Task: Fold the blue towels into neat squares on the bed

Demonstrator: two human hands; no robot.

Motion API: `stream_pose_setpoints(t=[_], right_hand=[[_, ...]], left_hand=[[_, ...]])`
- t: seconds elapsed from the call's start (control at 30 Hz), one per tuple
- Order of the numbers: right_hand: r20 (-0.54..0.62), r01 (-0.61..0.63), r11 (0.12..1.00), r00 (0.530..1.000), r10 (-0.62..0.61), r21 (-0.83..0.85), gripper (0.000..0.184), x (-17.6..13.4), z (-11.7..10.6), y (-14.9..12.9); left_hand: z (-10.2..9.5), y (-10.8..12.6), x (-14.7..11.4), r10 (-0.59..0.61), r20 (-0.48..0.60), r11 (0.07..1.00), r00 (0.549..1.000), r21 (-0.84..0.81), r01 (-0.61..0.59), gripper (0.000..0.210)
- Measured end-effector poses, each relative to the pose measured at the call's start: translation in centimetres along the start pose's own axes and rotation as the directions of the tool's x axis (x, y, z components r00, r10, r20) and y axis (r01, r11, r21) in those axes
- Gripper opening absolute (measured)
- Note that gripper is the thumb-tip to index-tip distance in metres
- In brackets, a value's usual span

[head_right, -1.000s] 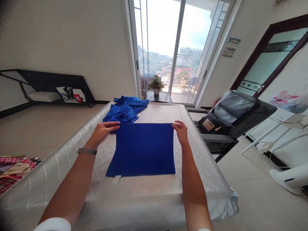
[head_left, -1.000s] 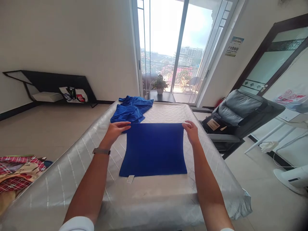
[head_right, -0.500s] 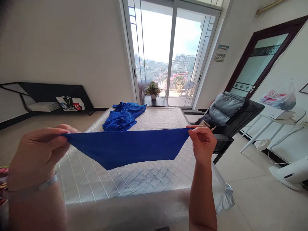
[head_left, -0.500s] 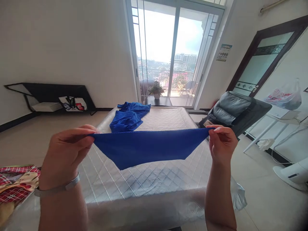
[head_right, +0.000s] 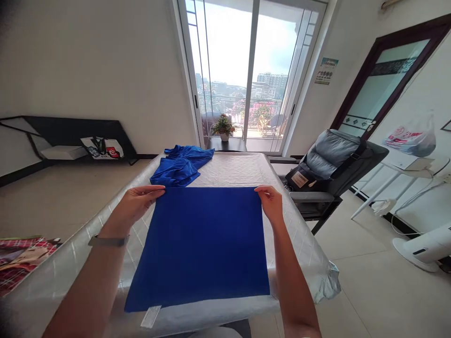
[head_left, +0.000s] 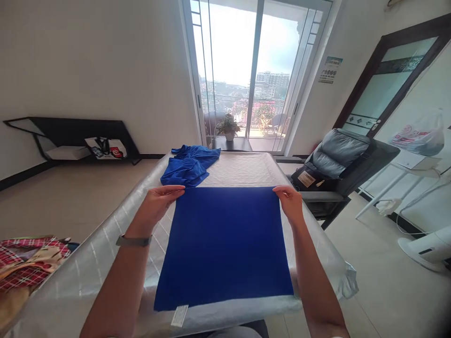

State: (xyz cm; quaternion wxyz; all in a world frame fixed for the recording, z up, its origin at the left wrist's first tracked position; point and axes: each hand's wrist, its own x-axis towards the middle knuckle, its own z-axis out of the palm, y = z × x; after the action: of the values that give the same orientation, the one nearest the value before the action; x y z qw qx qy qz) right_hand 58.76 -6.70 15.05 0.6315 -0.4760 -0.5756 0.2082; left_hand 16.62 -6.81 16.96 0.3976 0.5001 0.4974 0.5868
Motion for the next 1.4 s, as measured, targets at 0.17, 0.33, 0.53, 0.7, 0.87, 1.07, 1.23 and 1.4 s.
stream_pose_setpoints(t=[0.17, 0.33, 0.53, 0.7, 0.87, 1.07, 1.23, 1.4], right_hand=[[0.161, -0.274, 0.947, 0.94, 0.301, -0.167, 0.014, 2.1, 3.8, 8.0], [0.149, -0.302, 0.894, 0.919, 0.366, -0.332, 0.02, 4.6, 6.3, 12.7], [0.119, -0.271, 0.842, 0.924, 0.363, -0.466, 0.024, 6.7, 8.4, 15.8], [0.094, -0.22, 0.815, 0.944, 0.317, -0.536, 0.026, 6.2, 9.0, 17.9], [0.111, -0.204, 0.79, 0.94, 0.324, -0.579, 0.024, 6.0, 9.1, 18.4], [0.113, -0.213, 0.737, 0.924, 0.366, -0.642, 0.024, 6.3, 9.3, 18.1], [0.129, -0.192, 0.714, 0.92, 0.37, -0.673, 0.026, 6.4, 9.4, 17.9], [0.132, -0.081, 0.607, 0.945, 0.298, -0.79, 0.032, 5.9, 10.1, 16.6]], left_hand=[[1.2, -9.3, 5.1, -0.257, 0.088, 0.966, 0.962, 0.063, 0.252, 0.042], [2.5, -13.6, 8.6, -0.289, 0.069, 0.957, 0.955, 0.048, 0.286, 0.038], [3.3, -15.5, 11.8, -0.273, 0.047, 0.961, 0.961, 0.048, 0.271, 0.043], [2.5, -17.3, 12.9, -0.231, -0.018, 0.972, 0.973, 0.043, 0.232, 0.06], [2.3, -18.4, 13.3, -0.103, -0.061, 0.982, 0.993, 0.15, 0.111, 0.055], [2.5, -18.7, 13.3, 0.023, -0.042, 0.904, 0.999, 0.428, -0.003, 0.036], [3.0, -18.5, 13.1, 0.057, 0.013, 0.843, 0.998, 0.535, -0.055, 0.028], [3.4, -18.0, 12.8, 0.115, 0.089, 0.745, 0.989, 0.65, -0.146, 0.026]])
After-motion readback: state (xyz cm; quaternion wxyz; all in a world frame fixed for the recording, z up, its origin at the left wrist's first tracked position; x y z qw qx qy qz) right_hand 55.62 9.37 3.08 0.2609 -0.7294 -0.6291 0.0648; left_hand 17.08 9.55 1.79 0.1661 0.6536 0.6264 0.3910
